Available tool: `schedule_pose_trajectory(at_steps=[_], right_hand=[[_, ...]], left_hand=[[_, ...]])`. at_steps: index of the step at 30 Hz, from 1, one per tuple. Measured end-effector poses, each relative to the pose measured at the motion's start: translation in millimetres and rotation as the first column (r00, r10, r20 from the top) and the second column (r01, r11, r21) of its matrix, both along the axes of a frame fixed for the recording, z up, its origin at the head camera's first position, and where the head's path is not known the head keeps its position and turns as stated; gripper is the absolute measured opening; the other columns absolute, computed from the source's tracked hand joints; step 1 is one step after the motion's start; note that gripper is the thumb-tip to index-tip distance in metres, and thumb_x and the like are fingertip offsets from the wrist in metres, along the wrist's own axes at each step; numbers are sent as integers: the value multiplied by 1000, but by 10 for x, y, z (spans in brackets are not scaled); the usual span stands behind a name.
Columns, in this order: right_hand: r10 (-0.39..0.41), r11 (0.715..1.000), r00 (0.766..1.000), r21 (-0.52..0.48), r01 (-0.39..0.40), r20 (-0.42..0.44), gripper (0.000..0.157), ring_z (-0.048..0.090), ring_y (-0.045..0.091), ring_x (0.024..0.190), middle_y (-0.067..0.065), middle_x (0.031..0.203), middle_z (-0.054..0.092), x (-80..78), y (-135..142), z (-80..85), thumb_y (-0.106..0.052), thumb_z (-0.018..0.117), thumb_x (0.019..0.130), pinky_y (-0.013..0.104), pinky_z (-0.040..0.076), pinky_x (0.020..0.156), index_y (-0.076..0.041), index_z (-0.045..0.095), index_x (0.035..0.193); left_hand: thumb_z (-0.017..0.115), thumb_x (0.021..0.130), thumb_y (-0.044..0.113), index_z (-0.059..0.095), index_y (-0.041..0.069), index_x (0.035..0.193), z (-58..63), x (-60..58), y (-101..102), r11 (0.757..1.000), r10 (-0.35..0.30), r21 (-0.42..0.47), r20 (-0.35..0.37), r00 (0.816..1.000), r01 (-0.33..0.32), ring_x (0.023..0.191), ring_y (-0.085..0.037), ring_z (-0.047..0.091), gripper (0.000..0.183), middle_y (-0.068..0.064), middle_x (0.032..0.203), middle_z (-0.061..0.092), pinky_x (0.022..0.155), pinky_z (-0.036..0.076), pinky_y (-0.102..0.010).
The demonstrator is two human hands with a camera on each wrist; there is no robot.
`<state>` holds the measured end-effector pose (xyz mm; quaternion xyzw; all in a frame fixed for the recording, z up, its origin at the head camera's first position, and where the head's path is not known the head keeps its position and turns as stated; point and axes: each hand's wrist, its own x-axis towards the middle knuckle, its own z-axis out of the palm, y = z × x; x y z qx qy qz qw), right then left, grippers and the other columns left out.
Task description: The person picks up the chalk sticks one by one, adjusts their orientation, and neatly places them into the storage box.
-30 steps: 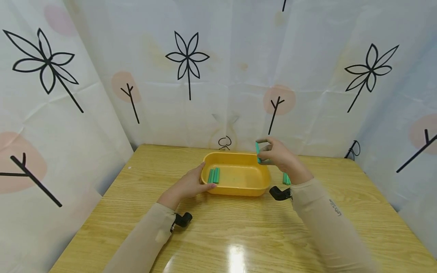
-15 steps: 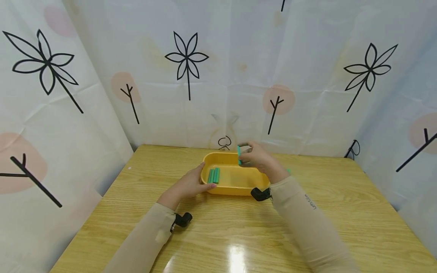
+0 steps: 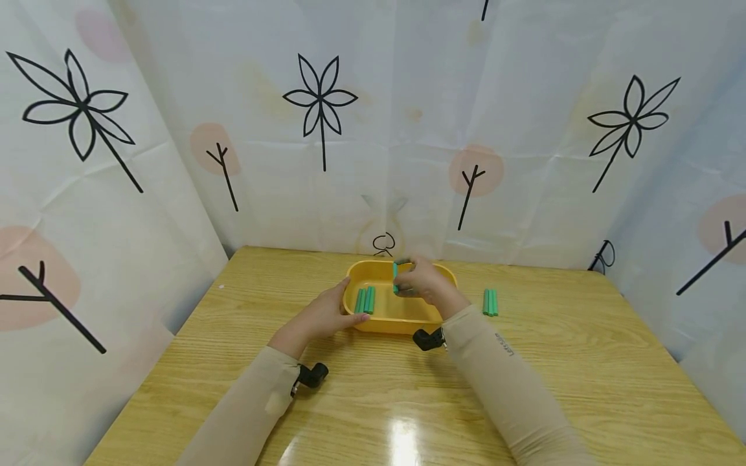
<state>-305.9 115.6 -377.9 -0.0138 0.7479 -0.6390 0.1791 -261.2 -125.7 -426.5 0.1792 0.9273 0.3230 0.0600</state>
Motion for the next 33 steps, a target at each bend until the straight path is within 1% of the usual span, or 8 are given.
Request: schedule_pose_trajectory(at_steps=[3,10,15,19,23,30,33], right_hand=[[-2,1000,1000,6,2,10,59,60,19,66,12,85,58,-20,-28,-79,6,61,94,47,55,88,-2,37,147],[-21,999,999,27,20,35,57,60,20,67,13,87,58,-59,-100,-227,7,60,93,36,58,72,-1,41,146],[-23,996,999,85,20,26,57,63,20,66,13,85,61,-72,-148,-321,9,62,91,32,58,65,0,43,144],[-19,990,1000,138,18,2,57,65,20,65,15,82,66,-76,-167,-369,10,64,89,33,58,64,1,46,142],[-7,985,1000,173,9,-15,56,66,20,65,18,85,69,-86,-179,-411,9,66,89,35,59,65,2,46,140],[12,979,1000,202,-11,-5,56,67,22,68,20,89,69,-86,-204,-426,8,66,90,37,60,69,2,45,142],[19,973,1000,231,-16,-12,55,68,24,70,19,91,67,-85,-204,-432,5,66,91,38,60,70,1,46,142]], left_hand=[[70,85,62,15,3,160,7,8,1,1000,2,4,1,1000,-2,140,-32,41,111,-19,158,34,113,35,-49],[69,85,64,15,2,160,-2,-2,1,1000,2,10,-1,1000,-2,141,-33,40,111,-19,158,34,113,35,-51],[70,85,64,16,2,160,-10,-6,-1,1000,0,6,-2,1000,0,141,-33,40,111,-19,158,34,113,35,-50],[69,85,64,16,2,160,-20,-14,-1,1000,-1,9,0,1000,1,141,-33,40,111,-19,158,34,113,35,-50],[70,85,64,16,3,160,-14,-3,-2,1000,0,10,2,1000,0,141,-33,39,111,-18,158,34,114,34,-50],[69,86,64,15,3,160,-12,-1,-8,1000,-11,1,-8,1000,11,141,-32,40,110,-19,158,34,113,34,-49],[69,86,63,15,3,160,-1,7,-9,1000,-7,0,-2,1000,7,141,-32,40,110,-19,158,34,113,35,-49]])
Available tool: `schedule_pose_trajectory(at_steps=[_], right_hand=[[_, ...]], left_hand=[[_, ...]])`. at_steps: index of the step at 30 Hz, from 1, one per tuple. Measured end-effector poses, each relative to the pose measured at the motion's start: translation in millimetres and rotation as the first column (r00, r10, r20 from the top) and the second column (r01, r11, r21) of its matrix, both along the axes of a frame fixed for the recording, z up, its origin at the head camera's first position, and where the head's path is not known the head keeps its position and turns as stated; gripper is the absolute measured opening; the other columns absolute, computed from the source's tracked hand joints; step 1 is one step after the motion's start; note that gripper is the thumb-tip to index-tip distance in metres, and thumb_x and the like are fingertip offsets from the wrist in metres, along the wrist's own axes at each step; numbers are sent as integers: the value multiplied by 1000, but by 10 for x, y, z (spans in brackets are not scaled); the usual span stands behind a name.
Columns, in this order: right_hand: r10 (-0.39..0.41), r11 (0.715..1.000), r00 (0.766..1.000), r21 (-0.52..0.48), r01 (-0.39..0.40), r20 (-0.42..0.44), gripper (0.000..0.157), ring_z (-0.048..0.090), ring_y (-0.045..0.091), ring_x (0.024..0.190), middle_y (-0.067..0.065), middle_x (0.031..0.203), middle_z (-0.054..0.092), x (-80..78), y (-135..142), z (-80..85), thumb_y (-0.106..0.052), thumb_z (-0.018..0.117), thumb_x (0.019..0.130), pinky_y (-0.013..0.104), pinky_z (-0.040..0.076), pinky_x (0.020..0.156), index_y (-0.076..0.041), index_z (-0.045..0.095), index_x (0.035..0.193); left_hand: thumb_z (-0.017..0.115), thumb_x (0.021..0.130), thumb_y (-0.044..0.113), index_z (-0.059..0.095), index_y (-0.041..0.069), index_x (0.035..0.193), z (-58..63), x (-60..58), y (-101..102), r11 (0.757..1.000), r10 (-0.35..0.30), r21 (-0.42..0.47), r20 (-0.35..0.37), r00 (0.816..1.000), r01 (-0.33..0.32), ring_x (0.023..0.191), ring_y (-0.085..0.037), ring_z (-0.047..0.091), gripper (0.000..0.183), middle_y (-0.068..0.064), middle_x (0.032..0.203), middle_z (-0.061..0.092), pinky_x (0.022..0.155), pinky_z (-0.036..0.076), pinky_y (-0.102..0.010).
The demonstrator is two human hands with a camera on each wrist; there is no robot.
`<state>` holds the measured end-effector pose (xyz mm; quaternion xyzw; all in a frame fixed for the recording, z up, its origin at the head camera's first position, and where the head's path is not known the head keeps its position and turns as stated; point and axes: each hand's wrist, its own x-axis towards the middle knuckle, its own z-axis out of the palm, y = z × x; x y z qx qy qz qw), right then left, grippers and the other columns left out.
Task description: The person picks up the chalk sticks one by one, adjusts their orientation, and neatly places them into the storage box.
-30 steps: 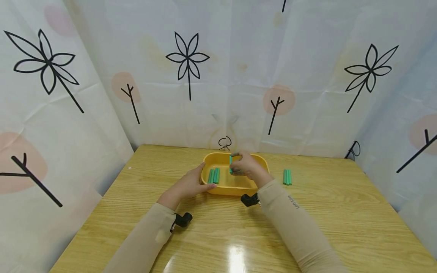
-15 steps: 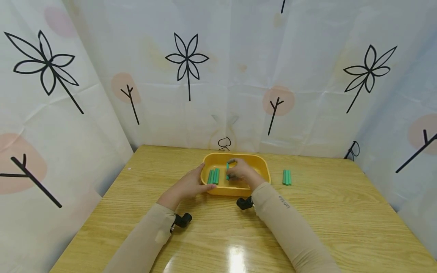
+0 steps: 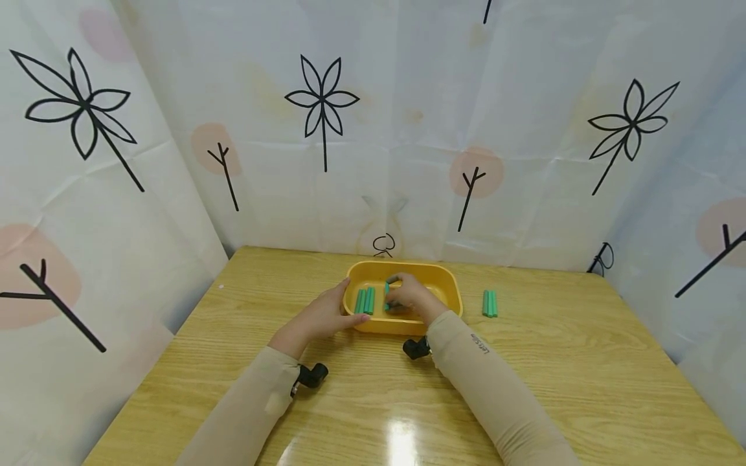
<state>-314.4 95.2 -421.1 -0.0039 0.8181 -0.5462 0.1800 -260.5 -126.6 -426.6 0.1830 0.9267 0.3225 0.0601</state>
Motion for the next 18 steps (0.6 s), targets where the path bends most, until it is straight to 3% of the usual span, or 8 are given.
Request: schedule_pose_trajectory(at_steps=[8,14,18], right_hand=[[-12,999,1000,38,12,-12,53,69,24,71,19,94,67,21,32,59,1,67,92,36,59,70,-1,49,142],[-18,1000,1000,-3,18,19,53,66,23,72,17,93,64,41,69,108,2,66,92,36,60,71,-1,48,142],[-3,1000,1000,-10,3,-7,49,65,24,76,20,99,65,73,103,185,2,64,93,39,59,76,2,50,140]], left_hand=[[70,86,61,15,3,160,42,24,9,1000,6,-18,0,1000,-6,140,-32,41,109,-20,157,35,113,35,-48],[70,86,62,15,3,160,32,18,6,1000,2,-20,-1,1000,-2,140,-33,41,109,-20,157,35,113,35,-48],[70,86,62,15,3,160,36,19,4,1000,1,-14,1,1000,-1,140,-32,41,110,-19,158,34,113,35,-48]])
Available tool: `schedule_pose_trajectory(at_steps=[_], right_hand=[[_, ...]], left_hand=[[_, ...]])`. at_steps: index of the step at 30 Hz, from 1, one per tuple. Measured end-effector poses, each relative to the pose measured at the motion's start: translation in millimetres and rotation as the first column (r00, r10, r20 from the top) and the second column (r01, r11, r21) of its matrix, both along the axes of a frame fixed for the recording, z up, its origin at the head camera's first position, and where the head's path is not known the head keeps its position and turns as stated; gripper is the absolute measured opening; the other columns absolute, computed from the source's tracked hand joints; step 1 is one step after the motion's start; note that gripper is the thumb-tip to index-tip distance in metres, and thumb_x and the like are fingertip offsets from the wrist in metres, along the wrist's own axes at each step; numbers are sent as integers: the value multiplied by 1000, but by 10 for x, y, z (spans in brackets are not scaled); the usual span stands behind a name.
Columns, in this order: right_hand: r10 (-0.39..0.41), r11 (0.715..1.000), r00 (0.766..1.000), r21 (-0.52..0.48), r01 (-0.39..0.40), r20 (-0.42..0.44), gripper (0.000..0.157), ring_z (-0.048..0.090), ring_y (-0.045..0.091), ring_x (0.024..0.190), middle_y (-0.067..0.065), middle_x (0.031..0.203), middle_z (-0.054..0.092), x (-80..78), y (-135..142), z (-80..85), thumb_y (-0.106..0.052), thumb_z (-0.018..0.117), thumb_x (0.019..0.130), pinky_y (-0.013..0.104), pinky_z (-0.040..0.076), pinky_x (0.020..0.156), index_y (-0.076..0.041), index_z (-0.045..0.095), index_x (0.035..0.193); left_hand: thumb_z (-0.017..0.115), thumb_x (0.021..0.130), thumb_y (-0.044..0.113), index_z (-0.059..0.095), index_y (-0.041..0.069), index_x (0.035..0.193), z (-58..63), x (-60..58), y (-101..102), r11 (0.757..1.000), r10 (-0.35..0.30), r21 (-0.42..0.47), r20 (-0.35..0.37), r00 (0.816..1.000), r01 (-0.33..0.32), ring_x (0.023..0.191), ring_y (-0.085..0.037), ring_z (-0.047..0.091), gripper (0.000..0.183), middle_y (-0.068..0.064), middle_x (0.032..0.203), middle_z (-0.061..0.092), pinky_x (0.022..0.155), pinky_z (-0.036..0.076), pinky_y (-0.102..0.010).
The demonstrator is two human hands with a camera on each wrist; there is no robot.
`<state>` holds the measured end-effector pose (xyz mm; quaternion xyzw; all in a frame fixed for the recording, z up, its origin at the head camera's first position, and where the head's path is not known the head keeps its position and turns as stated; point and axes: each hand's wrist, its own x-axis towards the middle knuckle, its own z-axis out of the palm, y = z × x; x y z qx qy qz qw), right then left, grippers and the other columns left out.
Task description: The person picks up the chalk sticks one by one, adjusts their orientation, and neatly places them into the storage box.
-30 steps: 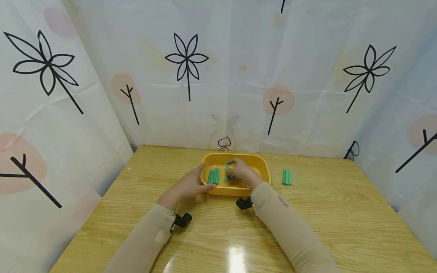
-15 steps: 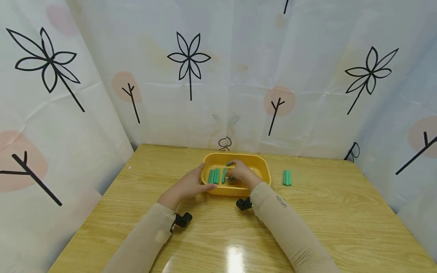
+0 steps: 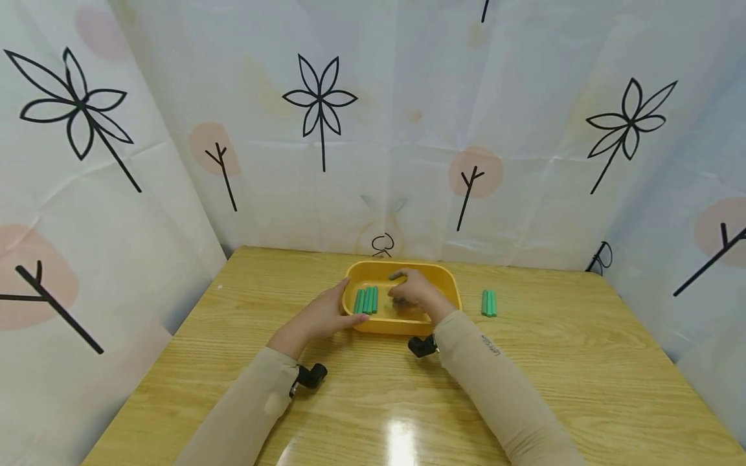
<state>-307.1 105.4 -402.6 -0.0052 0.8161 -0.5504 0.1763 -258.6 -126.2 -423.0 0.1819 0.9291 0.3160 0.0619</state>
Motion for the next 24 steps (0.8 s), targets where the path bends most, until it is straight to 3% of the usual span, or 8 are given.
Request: schedule_pose_trajectory(at_steps=[6,13,24], right_hand=[[19,998,1000,-53,-19,0,48,65,27,82,26,117,60,61,81,140,1,61,97,47,56,90,5,46,143],[55,998,998,-21,-56,-15,47,62,40,103,22,119,59,136,202,283,-4,61,99,50,53,95,2,46,143],[87,996,994,-11,-88,-62,45,62,34,94,23,125,54,216,386,476,-10,58,102,52,52,95,3,45,143]], left_hand=[[70,86,62,15,3,160,-14,-8,-1,1000,1,9,-3,1000,-1,140,-32,41,110,-19,158,33,113,36,-49],[71,86,60,15,2,160,-11,6,8,1000,6,-1,7,1000,-6,142,-33,38,109,-19,159,32,115,32,-49],[70,86,62,13,2,160,-21,-16,-3,1000,-5,-1,5,1000,5,143,-34,36,111,-21,159,31,115,31,-49]])
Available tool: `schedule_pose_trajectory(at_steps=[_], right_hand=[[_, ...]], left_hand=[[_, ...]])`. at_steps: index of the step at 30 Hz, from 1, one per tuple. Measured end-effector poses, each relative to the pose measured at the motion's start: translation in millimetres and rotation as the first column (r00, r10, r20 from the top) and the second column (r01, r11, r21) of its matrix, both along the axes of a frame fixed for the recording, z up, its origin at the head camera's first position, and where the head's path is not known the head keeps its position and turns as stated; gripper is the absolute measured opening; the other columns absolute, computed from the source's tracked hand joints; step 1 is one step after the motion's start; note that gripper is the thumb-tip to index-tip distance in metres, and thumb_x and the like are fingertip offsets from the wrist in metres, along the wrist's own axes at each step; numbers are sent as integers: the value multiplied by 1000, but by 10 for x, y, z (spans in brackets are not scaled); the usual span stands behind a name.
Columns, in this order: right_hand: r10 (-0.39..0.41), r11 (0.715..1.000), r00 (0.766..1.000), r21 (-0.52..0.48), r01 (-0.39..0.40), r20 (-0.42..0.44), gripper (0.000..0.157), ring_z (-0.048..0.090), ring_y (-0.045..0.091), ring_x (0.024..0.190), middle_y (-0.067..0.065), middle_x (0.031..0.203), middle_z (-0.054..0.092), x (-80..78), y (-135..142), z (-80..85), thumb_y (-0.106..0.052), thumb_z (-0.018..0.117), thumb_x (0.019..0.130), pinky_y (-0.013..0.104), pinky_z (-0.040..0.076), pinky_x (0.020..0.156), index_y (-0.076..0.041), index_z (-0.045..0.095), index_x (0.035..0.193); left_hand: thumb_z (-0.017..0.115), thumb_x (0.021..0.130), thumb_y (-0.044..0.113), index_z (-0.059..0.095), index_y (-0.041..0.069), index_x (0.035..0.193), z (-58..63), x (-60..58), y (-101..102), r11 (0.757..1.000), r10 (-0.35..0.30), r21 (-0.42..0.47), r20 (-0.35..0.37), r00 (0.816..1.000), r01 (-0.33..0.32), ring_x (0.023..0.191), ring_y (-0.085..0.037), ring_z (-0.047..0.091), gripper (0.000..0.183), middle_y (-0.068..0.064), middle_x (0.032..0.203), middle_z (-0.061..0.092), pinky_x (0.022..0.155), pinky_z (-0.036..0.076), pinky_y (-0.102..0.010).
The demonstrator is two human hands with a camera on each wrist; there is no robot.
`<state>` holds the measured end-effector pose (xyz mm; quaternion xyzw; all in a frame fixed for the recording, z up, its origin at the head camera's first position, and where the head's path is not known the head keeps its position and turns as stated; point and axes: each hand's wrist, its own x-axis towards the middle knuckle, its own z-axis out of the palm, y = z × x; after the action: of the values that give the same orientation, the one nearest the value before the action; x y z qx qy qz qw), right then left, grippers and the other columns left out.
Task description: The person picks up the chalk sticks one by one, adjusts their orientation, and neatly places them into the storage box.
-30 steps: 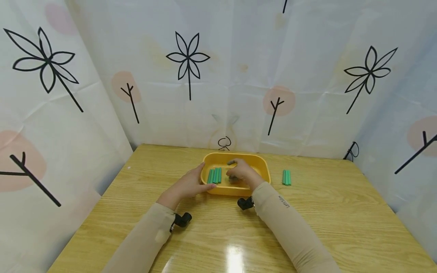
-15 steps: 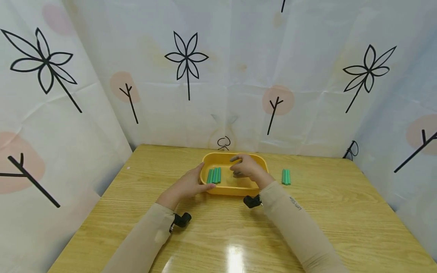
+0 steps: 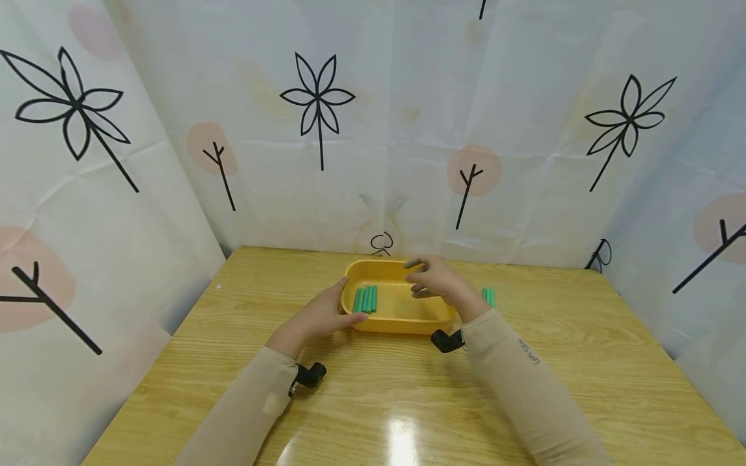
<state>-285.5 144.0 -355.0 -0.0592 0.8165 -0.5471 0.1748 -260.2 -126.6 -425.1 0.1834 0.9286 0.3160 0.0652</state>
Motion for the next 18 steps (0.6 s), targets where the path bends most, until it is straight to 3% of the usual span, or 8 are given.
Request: schedule_pose_trajectory(at_steps=[5,9,18], right_hand=[[9,1000,1000,-3,-9,-2,45,60,29,89,24,128,52,44,91,51,-11,57,103,52,52,95,3,44,143],[5,1000,1000,0,-5,-13,44,60,27,87,24,127,52,67,184,91,-11,57,103,44,56,87,3,45,142],[-8,1000,998,2,8,-62,45,60,36,97,25,130,50,109,463,234,-13,56,104,36,57,82,3,44,143]], left_hand=[[70,86,62,13,2,160,-4,3,-7,1000,-1,2,-2,1000,1,143,-33,37,111,-20,159,31,116,31,-48],[70,85,62,14,3,160,-1,9,-2,1000,5,-3,-5,1000,-5,142,-32,38,111,-20,158,33,115,32,-48],[69,86,63,12,5,161,-2,9,3,1000,15,-22,2,1000,-15,142,-33,38,111,-20,159,32,115,32,-49]])
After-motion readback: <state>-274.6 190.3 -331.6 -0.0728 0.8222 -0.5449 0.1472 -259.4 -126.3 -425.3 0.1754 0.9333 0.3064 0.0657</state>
